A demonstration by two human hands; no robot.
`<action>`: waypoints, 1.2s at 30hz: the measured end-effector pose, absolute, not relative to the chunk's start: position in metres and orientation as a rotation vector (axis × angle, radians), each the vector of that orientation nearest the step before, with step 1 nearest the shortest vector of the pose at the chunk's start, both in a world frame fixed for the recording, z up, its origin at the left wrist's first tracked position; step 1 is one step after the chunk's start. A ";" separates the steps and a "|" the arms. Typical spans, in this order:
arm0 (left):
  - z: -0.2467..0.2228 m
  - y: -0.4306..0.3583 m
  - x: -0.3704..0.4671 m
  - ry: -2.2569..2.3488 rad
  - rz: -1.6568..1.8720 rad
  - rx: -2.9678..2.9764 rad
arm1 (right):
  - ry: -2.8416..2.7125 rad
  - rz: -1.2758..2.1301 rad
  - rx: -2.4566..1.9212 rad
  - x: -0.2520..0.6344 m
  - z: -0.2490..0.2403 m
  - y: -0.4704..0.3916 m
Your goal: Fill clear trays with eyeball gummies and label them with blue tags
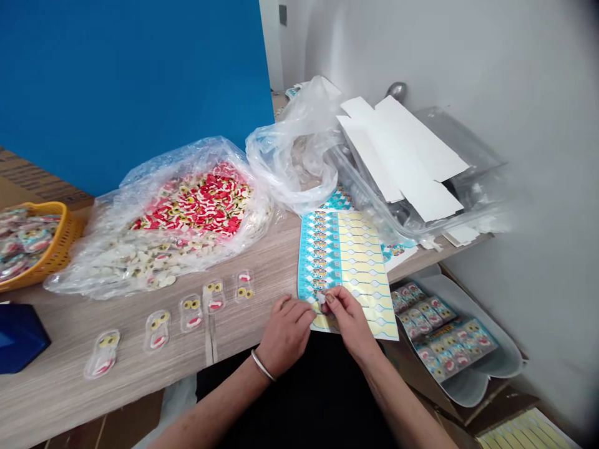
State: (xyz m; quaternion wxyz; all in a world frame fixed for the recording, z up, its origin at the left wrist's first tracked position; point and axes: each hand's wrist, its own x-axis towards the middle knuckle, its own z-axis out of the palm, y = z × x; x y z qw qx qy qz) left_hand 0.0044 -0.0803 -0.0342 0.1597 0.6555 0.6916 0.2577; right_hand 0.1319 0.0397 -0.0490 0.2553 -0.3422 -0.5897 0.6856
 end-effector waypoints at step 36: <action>-0.003 -0.207 -0.082 1.375 2.310 -0.596 | -2.956 0.768 -0.060 -0.031 -0.043 0.024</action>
